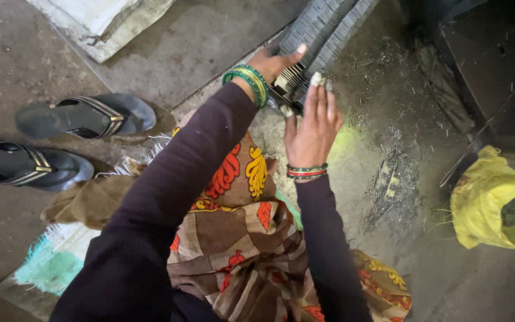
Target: The person sits on the floor and sorts small metal parts by hand, stacking them into neat piles. They then use a broom and a metal sheet to sweep debris and loose parts into a yellow sack, followed by using a metal rod to push remaining pieces into the sack.
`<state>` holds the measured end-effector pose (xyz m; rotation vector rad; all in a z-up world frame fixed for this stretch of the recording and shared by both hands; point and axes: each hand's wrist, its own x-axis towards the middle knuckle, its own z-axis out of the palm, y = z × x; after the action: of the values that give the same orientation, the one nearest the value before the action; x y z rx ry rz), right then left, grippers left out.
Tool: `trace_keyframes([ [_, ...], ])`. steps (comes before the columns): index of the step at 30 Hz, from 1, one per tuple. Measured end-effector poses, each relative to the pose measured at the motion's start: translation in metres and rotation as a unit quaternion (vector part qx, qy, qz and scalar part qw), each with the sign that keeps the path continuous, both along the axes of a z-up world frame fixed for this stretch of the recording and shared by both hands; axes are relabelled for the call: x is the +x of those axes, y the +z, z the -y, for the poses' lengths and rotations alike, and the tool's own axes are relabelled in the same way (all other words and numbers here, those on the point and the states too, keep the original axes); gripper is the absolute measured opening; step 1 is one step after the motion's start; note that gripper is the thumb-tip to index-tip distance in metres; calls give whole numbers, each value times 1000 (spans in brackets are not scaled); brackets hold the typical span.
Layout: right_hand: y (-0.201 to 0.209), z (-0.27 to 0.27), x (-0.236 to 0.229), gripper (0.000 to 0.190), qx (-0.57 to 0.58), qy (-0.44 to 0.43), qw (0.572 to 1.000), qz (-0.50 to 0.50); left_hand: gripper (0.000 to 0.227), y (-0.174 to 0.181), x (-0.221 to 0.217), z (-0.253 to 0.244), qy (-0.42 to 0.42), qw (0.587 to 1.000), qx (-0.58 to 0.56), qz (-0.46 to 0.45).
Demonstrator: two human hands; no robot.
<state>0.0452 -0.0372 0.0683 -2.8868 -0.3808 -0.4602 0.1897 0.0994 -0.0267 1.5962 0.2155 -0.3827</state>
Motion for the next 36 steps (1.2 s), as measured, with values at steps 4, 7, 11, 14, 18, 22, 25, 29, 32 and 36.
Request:
trace_keyframes([
  [4,1,3,-3,75,-54,-4,998,20,111,15,-7,3,30,998,60,0],
  [7,4,12,3,73,-29,1,1000,-2,104,28,-3,6,35,996,75,-24],
  [11,-4,9,10,72,-30,-10,999,-21,101,36,1,-2,37,998,43,-38],
  [14,-10,10,9,75,-27,-23,999,-29,110,26,-2,-3,32,997,56,-31],
  [18,-2,20,18,74,15,28,999,-19,114,5,11,-5,6,998,50,-42],
  [22,-2,23,0,69,48,19,999,-5,116,-29,35,-1,30,997,20,-65],
  [25,-7,13,-27,67,-26,10,1000,1,116,-53,42,11,32,998,1,-57],
  [29,-13,3,-43,77,-21,3,1000,-12,110,-76,49,22,5,985,-160,59],
  [32,-14,4,-45,78,-46,0,999,-24,104,-89,52,27,26,971,-227,66],
  [36,-2,7,-39,78,-32,-13,999,-28,102,-99,58,28,-4,979,-193,66],
])
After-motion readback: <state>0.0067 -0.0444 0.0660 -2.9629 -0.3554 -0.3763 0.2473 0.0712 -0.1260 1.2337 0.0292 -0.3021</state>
